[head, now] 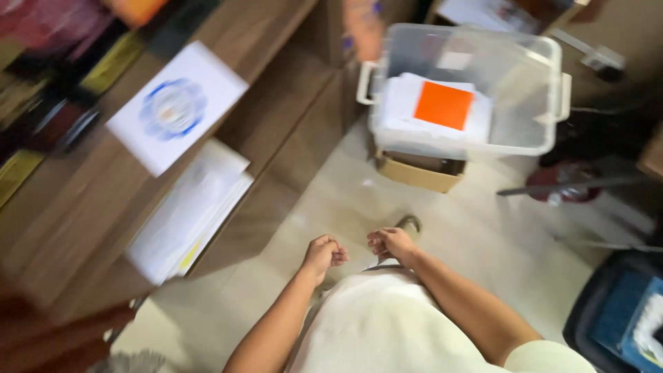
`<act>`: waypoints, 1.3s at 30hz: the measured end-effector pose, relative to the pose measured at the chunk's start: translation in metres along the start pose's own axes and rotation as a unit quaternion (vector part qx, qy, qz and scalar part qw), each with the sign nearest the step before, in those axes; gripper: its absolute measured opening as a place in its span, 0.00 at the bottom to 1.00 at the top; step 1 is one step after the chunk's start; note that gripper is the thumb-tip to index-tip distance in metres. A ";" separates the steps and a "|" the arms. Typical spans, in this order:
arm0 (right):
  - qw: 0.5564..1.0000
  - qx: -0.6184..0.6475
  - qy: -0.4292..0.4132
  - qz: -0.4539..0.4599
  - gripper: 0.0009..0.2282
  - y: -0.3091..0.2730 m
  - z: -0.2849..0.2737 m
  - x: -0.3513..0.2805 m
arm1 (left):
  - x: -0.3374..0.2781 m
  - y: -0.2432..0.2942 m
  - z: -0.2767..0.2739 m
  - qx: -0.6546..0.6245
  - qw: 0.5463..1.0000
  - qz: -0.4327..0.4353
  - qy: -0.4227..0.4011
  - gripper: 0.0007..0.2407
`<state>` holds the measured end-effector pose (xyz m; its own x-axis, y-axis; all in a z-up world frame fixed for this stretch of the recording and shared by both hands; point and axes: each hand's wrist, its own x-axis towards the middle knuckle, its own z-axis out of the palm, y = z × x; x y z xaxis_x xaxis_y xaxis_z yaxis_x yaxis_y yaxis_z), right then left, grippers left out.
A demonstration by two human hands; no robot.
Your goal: The person repeatedly takes stacks of papers and folders from a clear plastic storage bin on the floor, walks to a wooden desk, and places them on the surface. The person handles various paper sizes and colors, including white sheets and an orange folder, moving them between the bin and the desk.
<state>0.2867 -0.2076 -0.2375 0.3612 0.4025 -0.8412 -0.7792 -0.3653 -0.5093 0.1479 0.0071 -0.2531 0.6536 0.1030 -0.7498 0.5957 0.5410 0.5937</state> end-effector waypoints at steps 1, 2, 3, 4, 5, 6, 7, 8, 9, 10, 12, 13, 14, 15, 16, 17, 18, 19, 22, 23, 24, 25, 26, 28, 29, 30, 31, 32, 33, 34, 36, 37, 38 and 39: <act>1.000 0.012 0.007 -0.001 0.12 -0.002 -0.021 0.005 | 0.018 0.006 0.014 0.010 1.000 -0.006 -0.008 0.04; 1.000 0.017 0.009 0.003 0.11 -0.004 -0.043 0.010 | 0.036 0.013 0.029 0.029 0.999 -0.012 -0.007 0.04; 1.000 0.020 0.009 0.008 0.10 -0.005 -0.065 0.013 | 0.052 0.016 0.044 0.046 0.999 -0.018 -0.005 0.04; 0.999 0.031 0.014 0.009 0.10 -0.010 -0.092 0.015 | 0.064 0.023 0.064 0.055 0.998 -0.024 -0.011 0.04; 0.999 0.045 0.016 -0.017 0.10 -0.017 -0.118 0.017 | 0.075 0.030 0.081 0.070 0.997 -0.028 -0.015 0.05; 0.997 0.058 0.018 -0.044 0.11 -0.023 -0.142 0.019 | 0.087 0.038 0.098 0.085 0.996 -0.031 -0.018 0.05; 0.997 0.064 0.022 -0.044 0.11 -0.032 -0.168 0.023 | 0.101 0.047 0.118 0.090 0.995 -0.034 -0.022 0.05; 0.995 0.069 0.034 -0.057 0.11 -0.040 -0.192 0.026 | 0.115 0.056 0.136 0.100 0.994 -0.023 -0.037 0.05; 0.994 0.075 0.045 -0.065 0.11 -0.042 -0.212 0.027 | 0.124 0.060 0.150 0.108 0.993 -0.016 -0.048 0.05; 0.994 0.082 0.048 -0.060 0.11 -0.049 -0.230 0.025 | 0.131 0.063 0.165 0.112 0.992 -0.024 -0.050 0.05; 0.986 0.134 0.077 -0.069 0.10 -0.067 -0.265 0.021 | 0.147 0.073 0.194 0.124 0.990 -0.009 -0.072 0.06; 0.984 0.140 0.082 -0.070 0.10 -0.075 -0.274 0.018 | 0.159 0.078 0.204 0.130 0.989 -0.012 -0.077 0.06; 0.982 0.151 0.093 -0.071 0.10 -0.083 -0.282 0.016 | 0.171 0.083 0.211 0.135 0.987 -0.009 -0.085 0.06; 0.979 0.163 0.104 -0.070 0.10 -0.088 -0.287 0.013 | 0.181 0.085 0.217 0.140 0.986 -0.010 -0.092 0.06; 0.977 0.170 0.109 -0.068 0.10 -0.090 -0.291 0.018 | 0.190 0.091 0.220 0.145 0.985 -0.015 -0.097 0.06; 0.973 0.188 0.114 -0.069 0.10 -0.089 -0.295 0.022 | 0.198 0.094 0.224 0.153 0.983 -0.018 -0.096 0.06; 0.969 0.205 0.119 -0.069 0.10 -0.088 -0.299 0.026 | 0.207 0.098 0.226 0.161 0.982 -0.021 -0.096 0.06; 0.967 0.209 0.126 -0.067 0.10 -0.089 -0.300 0.031 | 0.221 0.107 0.229 0.163 0.981 -0.026 -0.103 0.06; 0.964 0.218 0.147 -0.028 0.10 -0.086 -0.297 0.043 | 0.254 0.128 0.233 0.180 0.978 -0.031 -0.100 0.06; 0.966 0.204 0.158 -0.015 0.10 -0.086 -0.294 0.050 | 0.264 0.135 0.231 0.184 0.978 -0.036 -0.096 0.05; 0.967 0.189 0.170 -0.002 0.10 -0.087 -0.290 0.056 | 0.273 0.143 0.229 0.188 0.977 -0.042 -0.091 0.05; 0.965 0.195 0.176 -0.008 0.10 -0.094 -0.288 0.060 | 0.291 0.156 0.232 0.193 0.975 -0.039 -0.100 0.05; 0.963 0.187 0.192 0.014 0.10 -0.102 -0.287 0.064 | 0.308 0.170 0.235 0.192 0.975 -0.041 -0.102 0.05; 0.958 0.193 0.207 0.040 0.09 -0.116 -0.284 0.073 | 0.337 0.196 0.236 0.203 0.972 -0.049 -0.105 0.05; 0.965 0.133 0.223 0.018 0.07 -0.122 -0.283 0.079 | 0.347 0.205 0.233 0.203 0.972 -0.051 -0.108 0.05; 0.968 0.072 0.239 -0.004 0.07 -0.127 -0.282 0.086 | 0.358 0.214 0.230 0.203 0.971 -0.052 -0.111 0.05; 0.968 0.079 0.237 0.001 0.07 -0.125 -0.289 0.106 | 0.375 0.225 0.229 0.208 0.970 -0.058 -0.110 0.05; 0.966 0.058 0.238 -0.077 0.06 -0.123 -0.296 0.126 | 0.392 0.236 0.228 0.209 0.970 -0.058 -0.106 0.05; 0.959 0.036 0.238 -0.150 0.06 -0.115 -0.303 0.141 | 0.405 0.239 0.227 0.207 0.971 -0.062 -0.099 0.05; 0.961 0.041 0.236 -0.141 0.06 -0.139 -0.296 0.138 | 0.415 0.240 0.222 0.210 0.970 -0.072 -0.096 0.05; 0.934 -0.050 0.333 -0.120 0.08 -0.195 -0.297 0.137 | 0.442 0.243 0.220 0.236 0.966 -0.069 -0.080 0.06; 0.936 -0.052 0.329 -0.116 0.08 -0.215 -0.300 0.140 | 0.448 0.251 0.225 0.234 0.966 -0.073 -0.077 0.06; 0.923 -0.100 0.356 -0.102 0.09 -0.235 -0.304 0.144 | 0.456 0.257 0.229 0.267 0.959 -0.063 -0.072 0.06; 0.909 -0.152 0.378 -0.089 0.10 -0.253 -0.309 0.150 | 0.463 0.260 0.232 0.297 0.951 -0.053 -0.063 0.06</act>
<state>0.6966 -0.3143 -0.2905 0.8057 -0.1732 -0.5665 -0.5388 -0.6118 -0.5791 0.7139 0.0019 -0.3778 0.6029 -0.0472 -0.7964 0.7962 -0.0284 0.6044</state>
